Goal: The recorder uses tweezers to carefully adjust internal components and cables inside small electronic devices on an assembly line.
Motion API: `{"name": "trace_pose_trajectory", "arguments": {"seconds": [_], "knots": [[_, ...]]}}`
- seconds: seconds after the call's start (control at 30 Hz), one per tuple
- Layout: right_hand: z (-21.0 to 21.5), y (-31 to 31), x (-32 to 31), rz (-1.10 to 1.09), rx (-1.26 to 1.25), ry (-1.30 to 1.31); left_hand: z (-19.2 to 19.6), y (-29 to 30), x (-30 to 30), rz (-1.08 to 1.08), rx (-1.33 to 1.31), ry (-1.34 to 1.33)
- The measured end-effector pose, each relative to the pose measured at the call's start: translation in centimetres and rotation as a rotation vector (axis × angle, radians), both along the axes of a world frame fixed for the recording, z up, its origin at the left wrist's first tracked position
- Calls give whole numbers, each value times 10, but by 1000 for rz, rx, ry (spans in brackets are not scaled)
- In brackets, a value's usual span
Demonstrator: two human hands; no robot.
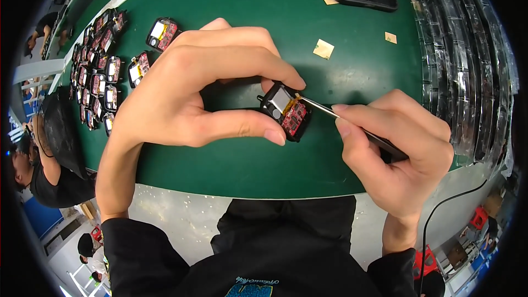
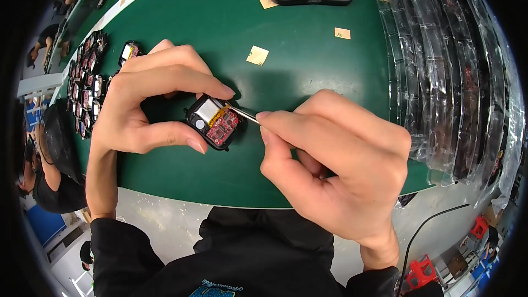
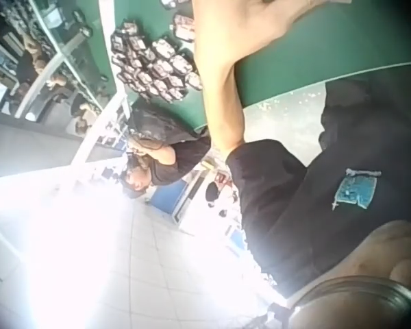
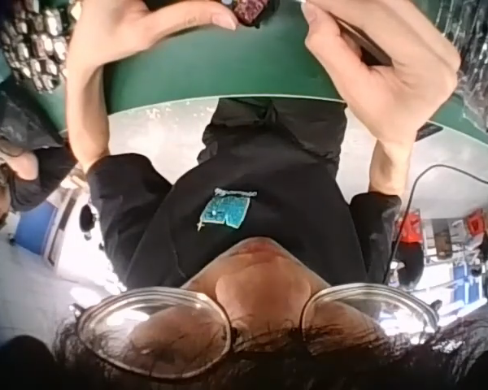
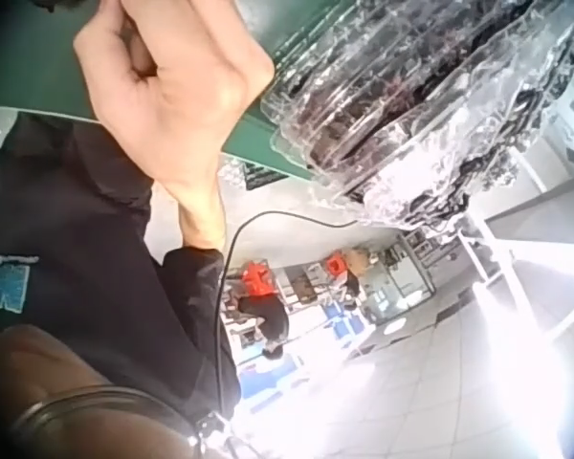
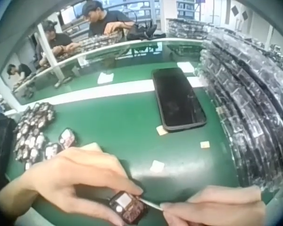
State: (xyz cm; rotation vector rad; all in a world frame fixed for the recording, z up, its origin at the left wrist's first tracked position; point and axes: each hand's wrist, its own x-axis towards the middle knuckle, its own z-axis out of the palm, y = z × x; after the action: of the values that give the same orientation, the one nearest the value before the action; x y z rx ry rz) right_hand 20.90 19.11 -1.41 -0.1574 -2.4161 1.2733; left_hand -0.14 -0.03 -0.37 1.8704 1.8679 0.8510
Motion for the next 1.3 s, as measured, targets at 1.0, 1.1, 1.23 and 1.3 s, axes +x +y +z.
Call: {"name": "trace_pose_trajectory", "arguments": {"seconds": [1.0,1.1,1.23,1.3], "knots": [[-2,0,-1,27,20,5,-1,2,1,-35,31,-9],[-2,0,-1,22,28,12,1,2,2,-30,21,15],[0,0,0,20,56,32,3,3,1,-29,15,16],[-2,-1,0,29,76,51,2,4,1,-30,17,18]]}}
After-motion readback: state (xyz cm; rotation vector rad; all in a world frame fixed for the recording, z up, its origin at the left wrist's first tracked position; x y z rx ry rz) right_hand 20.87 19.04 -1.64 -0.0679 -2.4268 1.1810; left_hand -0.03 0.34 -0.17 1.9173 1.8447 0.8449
